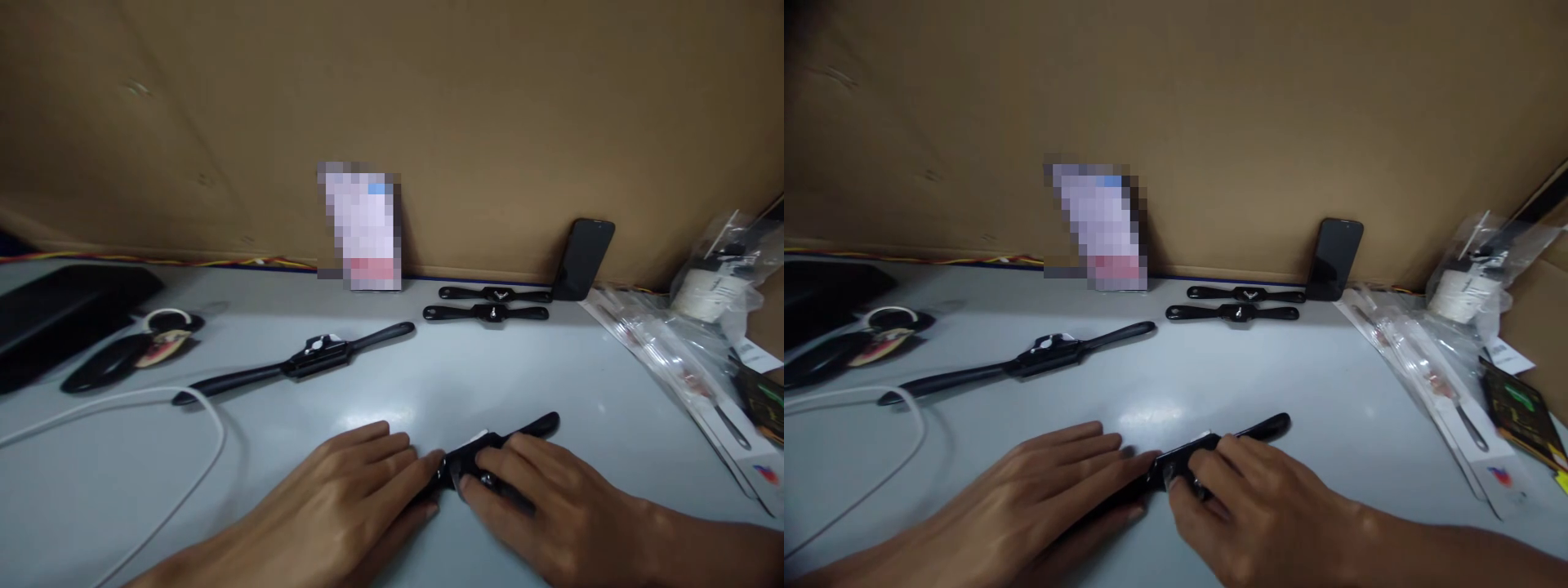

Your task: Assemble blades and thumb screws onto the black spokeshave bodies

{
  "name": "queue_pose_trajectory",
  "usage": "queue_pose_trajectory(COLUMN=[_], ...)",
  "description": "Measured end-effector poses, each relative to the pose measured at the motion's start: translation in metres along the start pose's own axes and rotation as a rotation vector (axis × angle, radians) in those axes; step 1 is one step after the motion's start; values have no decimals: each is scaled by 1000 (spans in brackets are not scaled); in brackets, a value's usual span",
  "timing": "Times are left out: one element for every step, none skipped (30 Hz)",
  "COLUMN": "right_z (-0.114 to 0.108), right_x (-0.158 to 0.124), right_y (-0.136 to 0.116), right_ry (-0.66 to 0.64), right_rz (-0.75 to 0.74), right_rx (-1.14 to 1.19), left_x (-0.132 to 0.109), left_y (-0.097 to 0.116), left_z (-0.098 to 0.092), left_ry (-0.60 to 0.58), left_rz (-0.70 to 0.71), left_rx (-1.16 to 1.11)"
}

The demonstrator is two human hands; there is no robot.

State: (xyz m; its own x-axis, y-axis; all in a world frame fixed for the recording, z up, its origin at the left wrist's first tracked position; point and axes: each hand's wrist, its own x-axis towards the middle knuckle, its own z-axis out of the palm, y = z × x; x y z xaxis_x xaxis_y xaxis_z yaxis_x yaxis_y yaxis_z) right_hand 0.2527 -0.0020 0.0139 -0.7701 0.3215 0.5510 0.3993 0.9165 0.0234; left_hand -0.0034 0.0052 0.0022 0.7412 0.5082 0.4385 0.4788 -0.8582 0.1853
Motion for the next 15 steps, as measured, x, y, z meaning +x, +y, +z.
queue_pose_trajectory(right_z=[1,2,3,4,5,5,6,5,5,4,4,3,3,3,3], right_x=[-1,-1,-2,-3,-4,-5,-5,-6,-6,-7,-7,-8,-8,-9,-10], right_y=[0,1,1,1,1,1,1,2,2,2,3,3,4,4,4], right_ry=[13,23,28,23,18,15,17,20,24,16,-8,-48,-96,-141,-171], right_rz=[-31,-67,-108,-141,-156,-158,-136,-92,-41,6,39,61,71,70,67], right_rx=[-1,3,10,21,31,41,44,42,38,31,26,22,20,17,14], left_x=[-1,-3,-4,-5,-6,-7,-7,-7,-7,-6,-6,-6,-6,-6,-6], left_y=[1,1,0,-2,-5,-7,-10,-13,-15,-17,-18,-19,-19,-19,-19], left_z=[1,2,3,3,4,5,5,5,5,5,5,5,5,5,6], left_ry=[-4,-2,8,19,25,23,14,3,-4,-1,5,10,9,7,4], left_rz=[-13,-33,-61,-88,-111,-130,-143,-148,-155,-160,-165,-168,-170,-173,-178], left_rx=[-15,-28,-35,-37,-36,-31,-26,-22,-17,-11,-4,1,1,1,0])
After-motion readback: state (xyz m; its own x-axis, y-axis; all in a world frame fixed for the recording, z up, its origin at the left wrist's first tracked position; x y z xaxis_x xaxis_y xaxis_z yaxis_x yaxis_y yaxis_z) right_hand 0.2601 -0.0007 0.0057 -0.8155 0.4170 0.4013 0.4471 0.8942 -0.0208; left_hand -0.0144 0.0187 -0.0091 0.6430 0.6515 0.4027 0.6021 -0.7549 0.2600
